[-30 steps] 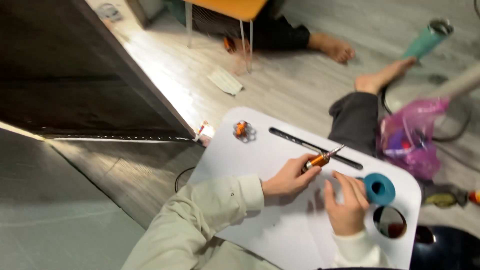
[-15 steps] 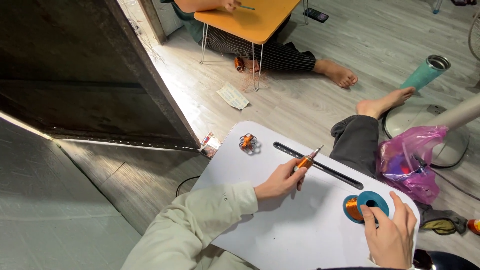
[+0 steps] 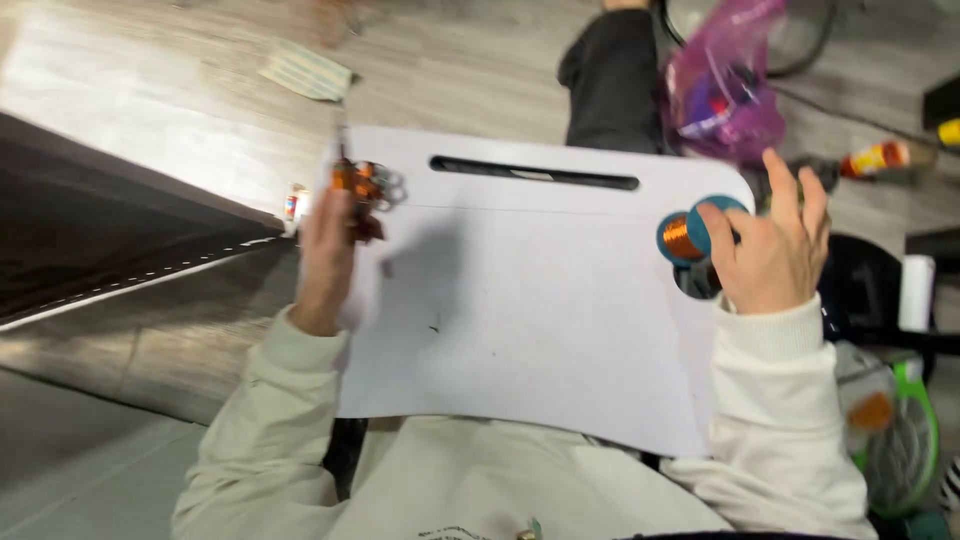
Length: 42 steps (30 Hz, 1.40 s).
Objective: Manually winding copper wire onto a motor rotor and using a tool to secure the windings in the slots.
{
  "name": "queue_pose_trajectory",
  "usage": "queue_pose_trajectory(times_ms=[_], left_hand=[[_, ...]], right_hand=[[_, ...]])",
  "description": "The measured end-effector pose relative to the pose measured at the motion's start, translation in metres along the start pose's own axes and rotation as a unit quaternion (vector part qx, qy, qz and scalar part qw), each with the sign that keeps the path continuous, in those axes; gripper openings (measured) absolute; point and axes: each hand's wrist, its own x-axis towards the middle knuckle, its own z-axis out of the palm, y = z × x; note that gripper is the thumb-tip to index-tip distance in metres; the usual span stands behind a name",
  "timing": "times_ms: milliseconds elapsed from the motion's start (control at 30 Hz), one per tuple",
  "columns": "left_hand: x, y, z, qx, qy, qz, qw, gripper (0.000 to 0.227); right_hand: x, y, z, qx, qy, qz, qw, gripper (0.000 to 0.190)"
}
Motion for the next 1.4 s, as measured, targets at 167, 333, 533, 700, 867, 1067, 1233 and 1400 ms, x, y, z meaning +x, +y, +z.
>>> queue_pose_trajectory(times_ms=[167, 333, 533, 700, 867, 1067, 1233, 1400], left_hand=[[-0.003, 0.038, -0.014, -0.083, 0.013, 0.001, 0.996, 0.042], [-0.004, 0.051, -0.012, -0.113, 0.006, -0.004, 0.994, 0.043], [-0.017, 0.030, 0.027, -0.090, -0.057, -0.015, 0.994, 0.045], [-0.039, 0.002, 0.099, -0.141, -0.258, 0.032, 0.955, 0.040], [-0.060, 0.002, 0.124, -0.096, -0.311, 0.003, 0.945, 0.037], [-0.060, -0.003, 0.124, -0.156, -0.338, -0.036, 0.927, 0.036], [-0.056, -0.018, 0.127, -0.205, -0.358, -0.045, 0.910, 0.036], [-0.056, -0.025, 0.126, -0.229, -0.368, -0.036, 0.900, 0.029]], right_hand=[[-0.003, 0.022, 0.010, 0.017, 0.020, -0.012, 1.000, 0.043], [0.000, 0.030, 0.022, 0.061, 0.036, -0.024, 0.997, 0.036], [0.010, -0.030, -0.017, 0.101, 0.120, -0.077, 0.985, 0.014], [0.000, -0.144, -0.011, 0.485, 0.026, -0.126, 0.865, 0.033], [-0.011, -0.155, 0.025, 0.497, 0.010, -0.072, 0.865, 0.010], [-0.022, -0.151, 0.049, 0.545, -0.053, -0.039, 0.836, 0.008], [-0.022, -0.151, 0.048, 0.609, -0.097, 0.004, 0.787, 0.011], [-0.022, -0.151, 0.048, 0.647, -0.116, 0.032, 0.753, 0.016]])
